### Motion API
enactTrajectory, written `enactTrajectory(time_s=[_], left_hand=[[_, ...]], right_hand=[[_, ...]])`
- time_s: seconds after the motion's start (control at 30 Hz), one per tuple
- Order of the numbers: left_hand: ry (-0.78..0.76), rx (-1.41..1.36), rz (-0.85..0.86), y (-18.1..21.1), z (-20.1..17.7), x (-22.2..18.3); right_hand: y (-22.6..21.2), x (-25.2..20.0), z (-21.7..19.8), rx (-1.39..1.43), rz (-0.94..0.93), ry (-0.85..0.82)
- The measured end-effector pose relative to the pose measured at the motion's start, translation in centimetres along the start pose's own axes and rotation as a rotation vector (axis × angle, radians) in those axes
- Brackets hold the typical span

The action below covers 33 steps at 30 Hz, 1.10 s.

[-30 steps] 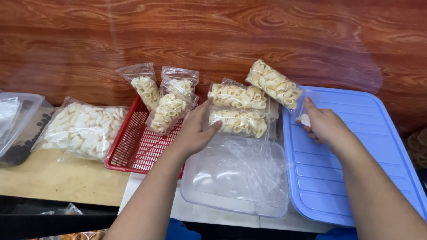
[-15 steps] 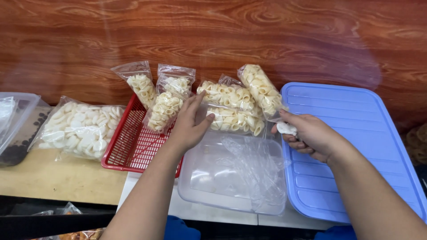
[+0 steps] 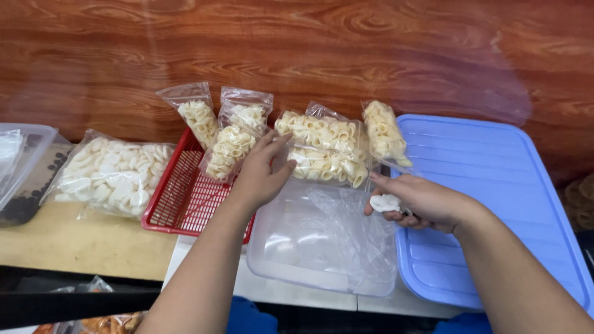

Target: The person fills clear plastic bags with shell pasta from a red basket, then ties each bag closed by hand. The filled bags are placed into a clear plastic container on the counter.

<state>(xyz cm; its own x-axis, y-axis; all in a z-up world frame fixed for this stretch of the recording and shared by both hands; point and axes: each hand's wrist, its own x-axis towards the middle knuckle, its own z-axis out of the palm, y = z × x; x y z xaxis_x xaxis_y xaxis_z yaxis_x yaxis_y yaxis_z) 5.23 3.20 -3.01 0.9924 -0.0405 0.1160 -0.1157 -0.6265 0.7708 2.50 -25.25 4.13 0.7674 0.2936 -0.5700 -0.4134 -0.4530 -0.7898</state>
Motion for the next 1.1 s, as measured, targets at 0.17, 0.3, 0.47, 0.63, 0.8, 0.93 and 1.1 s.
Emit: enactTrajectory(time_s=[0.17,0.3,0.47,0.63,0.8,0.93,1.1], left_hand=[[0.016,0.047,0.003,0.8,0.0,0.5],[-0.008,0.018,-0.049,2.6,-0.9,-1.2],[0.121,-0.060,-0.015,-1.5,-1.5,0.2],[0.328,-0.003,-0.075,-3.4,-5.2,0.3],[0.409,0.114,-0.191,-6.8,-6.6,-0.4],[0.335,0.128,-0.141,-5.8,-6.9,-1.1],[0.085,0.252,-0.289,-7.0,-6.7,-0.9]], right_hand=[[0.1,0.4,0.8,-0.098,-0.061,-0.033],[-0.1,-0.3,2.9,-0.120,-0.101,-0.075],[-0.2,0.4,6.6,-0.028,-0.174,-0.076],[-2.6,3.3,11.7,-0.044,-0.327,0.014],[-5.5,9.7,15.4,-0.186,-0.467,0.137],[-6.4,16.4,17.8,-0.385,-0.439,0.251],[-7.0,19.4,20.1,-0.424,-0.446,0.351]])
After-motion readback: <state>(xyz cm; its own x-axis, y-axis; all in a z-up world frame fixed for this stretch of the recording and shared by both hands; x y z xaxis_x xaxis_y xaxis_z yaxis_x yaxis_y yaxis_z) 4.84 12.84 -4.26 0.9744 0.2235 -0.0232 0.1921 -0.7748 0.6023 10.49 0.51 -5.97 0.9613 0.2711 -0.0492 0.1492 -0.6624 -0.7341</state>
